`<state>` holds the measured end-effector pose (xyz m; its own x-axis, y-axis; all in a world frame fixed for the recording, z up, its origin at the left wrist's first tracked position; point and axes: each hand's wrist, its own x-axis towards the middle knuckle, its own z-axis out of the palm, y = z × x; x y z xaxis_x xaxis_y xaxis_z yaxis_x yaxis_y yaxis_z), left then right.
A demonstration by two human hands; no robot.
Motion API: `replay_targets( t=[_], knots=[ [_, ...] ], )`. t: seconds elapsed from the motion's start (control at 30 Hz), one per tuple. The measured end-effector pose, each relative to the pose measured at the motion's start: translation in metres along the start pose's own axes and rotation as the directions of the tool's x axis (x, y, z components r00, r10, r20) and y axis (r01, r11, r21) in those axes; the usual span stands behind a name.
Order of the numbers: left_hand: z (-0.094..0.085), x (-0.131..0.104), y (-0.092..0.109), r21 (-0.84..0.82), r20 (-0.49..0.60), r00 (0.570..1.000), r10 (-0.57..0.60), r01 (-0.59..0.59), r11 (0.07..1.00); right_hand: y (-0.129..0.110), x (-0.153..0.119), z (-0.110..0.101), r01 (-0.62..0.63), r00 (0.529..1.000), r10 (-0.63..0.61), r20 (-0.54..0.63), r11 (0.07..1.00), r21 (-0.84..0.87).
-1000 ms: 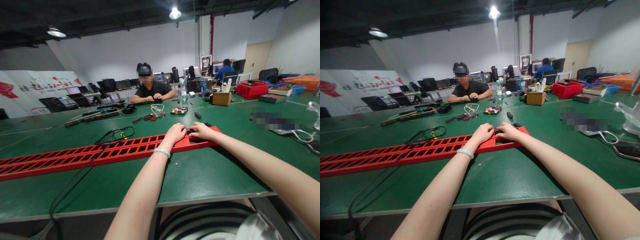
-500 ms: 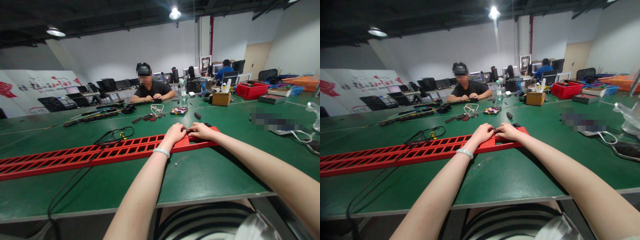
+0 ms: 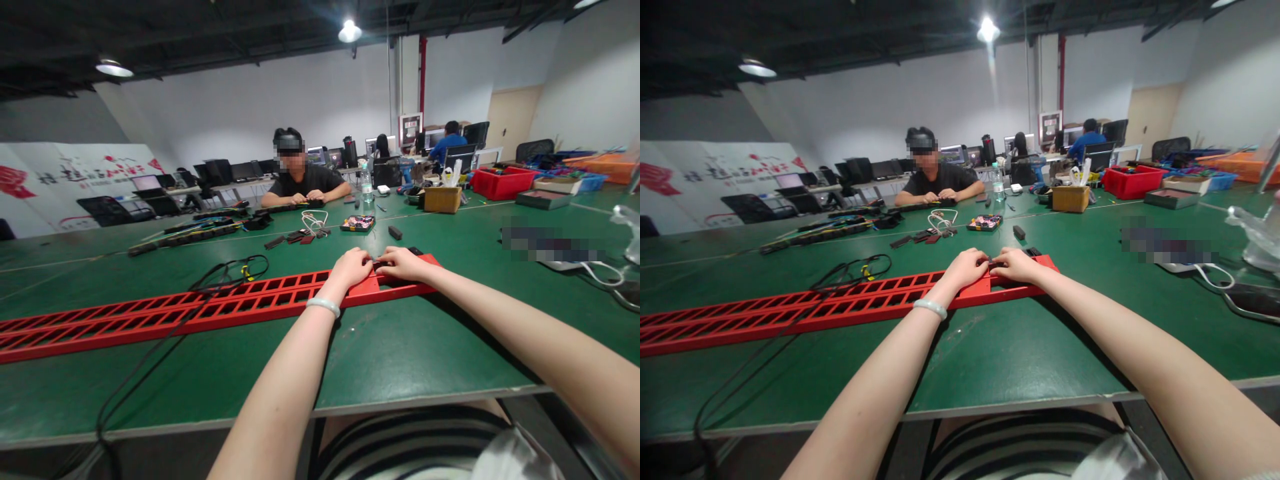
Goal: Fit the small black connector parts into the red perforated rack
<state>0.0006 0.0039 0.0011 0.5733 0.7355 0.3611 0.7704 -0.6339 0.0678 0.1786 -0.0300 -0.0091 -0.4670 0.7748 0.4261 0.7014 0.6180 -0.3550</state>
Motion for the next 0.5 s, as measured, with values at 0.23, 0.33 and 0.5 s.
replay_targets(
  t=[0.23, 0.33, 0.5],
  knots=[
    [0.002, -0.001, -0.001, 0.027, -0.025, 0.997, -0.071, 0.071, 0.997, -0.001, -0.001, 0.001, 0.002, 1.000, -0.002, -0.014, 1.000, -0.028],
    [0.006, -0.001, -0.005, 0.051, -0.060, 0.988, -0.143, 0.146, 0.988, 0.002, 0.000, 0.003, 0.012, 1.000, -0.013, -0.019, 0.999, -0.046],
    [0.009, 0.001, -0.010, 0.086, -0.081, 0.980, -0.182, 0.188, 0.978, 0.006, 0.002, 0.006, 0.019, 0.999, -0.020, -0.040, 0.999, -0.035]
  ],
)
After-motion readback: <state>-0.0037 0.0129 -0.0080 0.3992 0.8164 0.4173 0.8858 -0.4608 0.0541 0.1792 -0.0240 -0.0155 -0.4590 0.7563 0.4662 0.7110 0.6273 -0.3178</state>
